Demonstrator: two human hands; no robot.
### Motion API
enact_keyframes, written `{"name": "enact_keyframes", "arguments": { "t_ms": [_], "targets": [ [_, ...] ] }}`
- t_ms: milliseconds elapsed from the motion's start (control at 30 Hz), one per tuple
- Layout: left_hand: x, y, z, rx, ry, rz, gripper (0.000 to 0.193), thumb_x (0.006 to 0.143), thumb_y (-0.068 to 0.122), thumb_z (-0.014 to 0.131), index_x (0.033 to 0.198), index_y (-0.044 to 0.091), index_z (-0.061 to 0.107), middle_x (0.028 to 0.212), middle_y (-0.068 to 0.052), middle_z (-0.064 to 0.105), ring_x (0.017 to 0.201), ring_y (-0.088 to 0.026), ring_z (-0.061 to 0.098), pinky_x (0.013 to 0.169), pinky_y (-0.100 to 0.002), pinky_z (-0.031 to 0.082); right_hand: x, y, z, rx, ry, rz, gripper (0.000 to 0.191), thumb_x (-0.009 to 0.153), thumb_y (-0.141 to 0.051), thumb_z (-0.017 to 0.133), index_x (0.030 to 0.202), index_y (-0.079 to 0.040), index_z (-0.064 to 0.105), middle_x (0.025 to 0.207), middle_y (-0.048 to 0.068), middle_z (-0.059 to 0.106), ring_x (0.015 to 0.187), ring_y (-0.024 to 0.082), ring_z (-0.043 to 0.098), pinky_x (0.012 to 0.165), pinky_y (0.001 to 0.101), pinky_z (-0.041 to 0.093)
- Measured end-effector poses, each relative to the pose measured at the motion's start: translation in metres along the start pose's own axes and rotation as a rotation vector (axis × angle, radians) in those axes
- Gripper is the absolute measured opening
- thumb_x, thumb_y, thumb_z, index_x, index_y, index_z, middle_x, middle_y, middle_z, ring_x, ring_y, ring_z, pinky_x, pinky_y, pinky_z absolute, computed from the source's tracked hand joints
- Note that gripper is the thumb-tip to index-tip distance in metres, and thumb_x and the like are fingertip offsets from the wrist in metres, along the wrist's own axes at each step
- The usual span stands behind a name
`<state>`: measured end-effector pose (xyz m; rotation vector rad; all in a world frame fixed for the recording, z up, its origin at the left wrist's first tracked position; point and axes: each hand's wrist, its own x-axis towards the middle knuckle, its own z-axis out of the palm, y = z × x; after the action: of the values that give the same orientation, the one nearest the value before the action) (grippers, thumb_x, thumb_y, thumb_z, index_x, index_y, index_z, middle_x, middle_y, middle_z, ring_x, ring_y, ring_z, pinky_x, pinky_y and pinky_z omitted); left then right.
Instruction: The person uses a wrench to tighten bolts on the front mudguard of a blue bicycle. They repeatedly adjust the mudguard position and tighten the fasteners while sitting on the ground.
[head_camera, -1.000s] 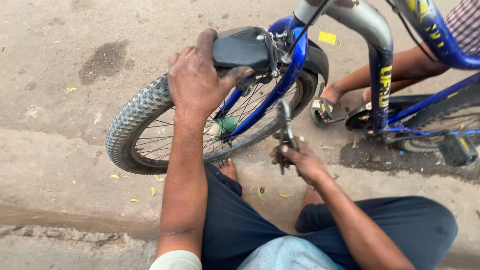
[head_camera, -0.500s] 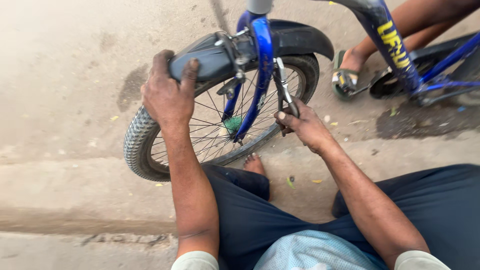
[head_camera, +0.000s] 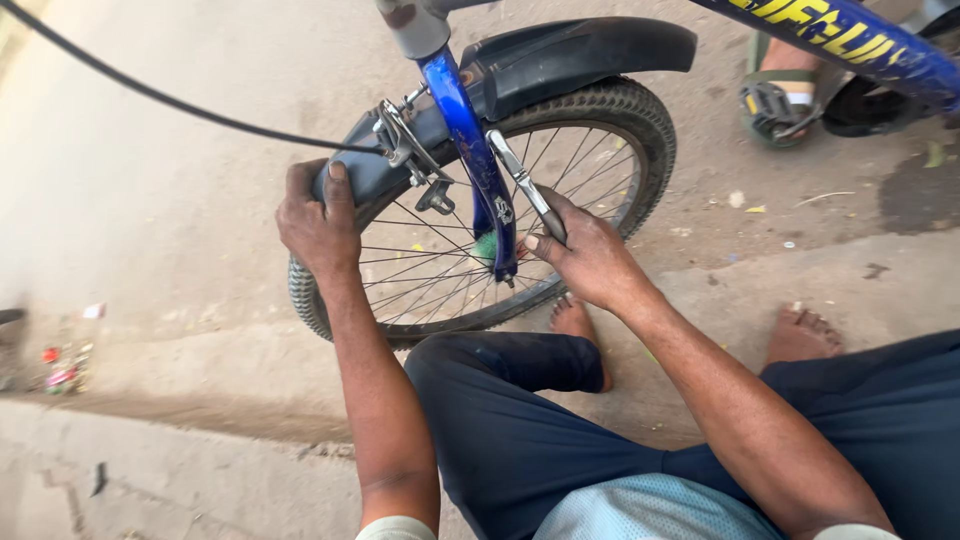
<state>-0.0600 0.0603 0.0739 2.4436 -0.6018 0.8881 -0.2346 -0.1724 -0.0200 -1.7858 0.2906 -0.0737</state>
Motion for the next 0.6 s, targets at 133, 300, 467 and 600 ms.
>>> {"name": "enact_keyframes", "arguments": {
  "t_ms": [133, 300, 467, 600],
  "targets": [
    [-0.001, -0.002, 0.002, 0.023, 0.023, 0.024, 0.041, 0.103, 0.048, 0.061, 0.103, 0.009, 0.073, 0.083, -0.014, 0.075, 0.079, -0.032, 0.075, 0.073, -0.045, 0.056, 0.007, -0.007, -0.006, -0.012, -0.067, 0.063, 0.072, 0.090, -0.029, 0.068, 0.156, -0.017, 0.041, 0.101, 0.021, 0.073, 0.098, 0.030, 0.074, 0.088, 0.0443, 0.056],
    [-0.001, -0.007, 0.005, 0.053, 0.033, 0.025, 0.041, 0.103, 0.049, 0.059, 0.103, 0.010, 0.073, 0.083, -0.014, 0.075, 0.079, -0.032, 0.075, 0.072, -0.046, 0.056, 0.019, -0.004, -0.009, -0.055, 0.037, -0.161, 0.070, 0.092, -0.029, 0.073, 0.151, -0.007, 0.043, 0.112, 0.024, 0.069, 0.102, 0.032, 0.069, 0.090, 0.0460, 0.055],
    [-0.003, -0.011, 0.006, 0.056, 0.048, 0.041, 0.046, 0.103, 0.052, 0.057, 0.104, 0.009, 0.072, 0.084, -0.016, 0.075, 0.081, -0.034, 0.075, 0.071, -0.046, 0.056, 0.017, 0.010, -0.016, -0.092, 0.006, -0.116, 0.067, 0.092, -0.029, 0.071, 0.151, -0.010, 0.046, 0.110, 0.024, 0.067, 0.104, 0.035, 0.067, 0.091, 0.0484, 0.054],
    [-0.005, -0.014, 0.006, 0.078, 0.037, 0.028, 0.047, 0.104, 0.052, 0.054, 0.104, 0.008, 0.072, 0.085, -0.018, 0.073, 0.082, -0.037, 0.074, 0.073, -0.048, 0.054, 0.012, 0.014, -0.010, -0.137, 0.109, -0.104, 0.068, 0.093, -0.029, 0.072, 0.152, -0.010, 0.045, 0.108, 0.025, 0.063, 0.105, 0.037, 0.064, 0.088, 0.0505, 0.054]
  ]
}}
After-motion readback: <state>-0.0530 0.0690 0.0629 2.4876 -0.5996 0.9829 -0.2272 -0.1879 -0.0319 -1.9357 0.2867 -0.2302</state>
